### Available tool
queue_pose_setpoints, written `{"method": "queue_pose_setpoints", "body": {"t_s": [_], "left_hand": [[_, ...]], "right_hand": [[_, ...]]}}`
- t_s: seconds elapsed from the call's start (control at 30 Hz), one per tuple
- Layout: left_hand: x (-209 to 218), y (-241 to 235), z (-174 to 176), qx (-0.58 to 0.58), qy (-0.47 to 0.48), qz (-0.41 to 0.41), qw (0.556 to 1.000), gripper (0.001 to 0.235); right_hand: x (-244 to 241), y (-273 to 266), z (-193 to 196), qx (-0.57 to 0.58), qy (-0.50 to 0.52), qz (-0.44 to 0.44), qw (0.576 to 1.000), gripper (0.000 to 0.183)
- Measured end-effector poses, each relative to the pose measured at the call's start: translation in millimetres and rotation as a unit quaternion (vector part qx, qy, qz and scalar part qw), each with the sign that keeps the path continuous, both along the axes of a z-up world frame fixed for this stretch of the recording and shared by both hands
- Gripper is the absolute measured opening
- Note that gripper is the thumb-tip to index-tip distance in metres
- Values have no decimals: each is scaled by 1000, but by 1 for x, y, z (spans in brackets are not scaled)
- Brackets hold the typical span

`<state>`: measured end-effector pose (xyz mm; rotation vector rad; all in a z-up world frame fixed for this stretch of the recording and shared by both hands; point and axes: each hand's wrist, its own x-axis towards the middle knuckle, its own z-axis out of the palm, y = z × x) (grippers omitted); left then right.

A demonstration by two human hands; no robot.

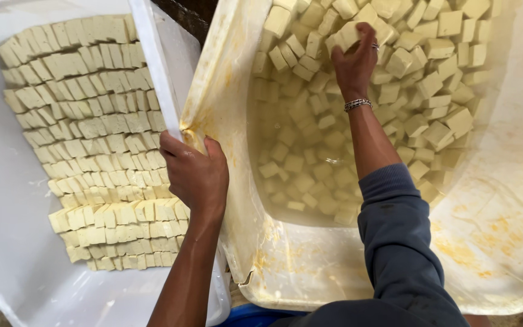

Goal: The person repeatedly scoops small tofu cubes from a water-filled bin and places them into a dry bin, arranging them in neat rows. The hands work continuously to transfer and organize the cubes.

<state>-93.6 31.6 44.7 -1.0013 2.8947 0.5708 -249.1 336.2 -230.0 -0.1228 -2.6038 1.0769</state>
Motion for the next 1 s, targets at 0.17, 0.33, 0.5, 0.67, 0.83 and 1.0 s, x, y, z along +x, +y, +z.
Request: {"method": "queue_pose_setpoints", "body": {"t_s": [0.17, 0.33, 0.5, 0.67, 0.83, 1.0], "left_hand": [[6, -1, 0, 4, 0, -6, 1000, 65], [2, 0, 2, -10, 14, -7, 1000, 68], [6, -3, -6, 2, 14, -5, 1000, 69], [9, -4, -9, 2, 17, -15, 1000, 69], [4, -4, -1, 5, -8, -4, 1000, 67], [2, -2, -3, -3, 0, -10, 1000, 68]], "right_hand": [[3, -20, -7, -174, -69, -70, 980, 63], [-2, -65, -24, -105, -29, 41, 993, 83], [1, -75, -30, -46, -65, 60, 995, 81], [6, -66, -34, 2, -64, 88, 994, 80], [-11, -53, -35, 50, 14, 111, 992, 91], [-35, -17, -20, -39, -162, 55, 984, 65]]}}
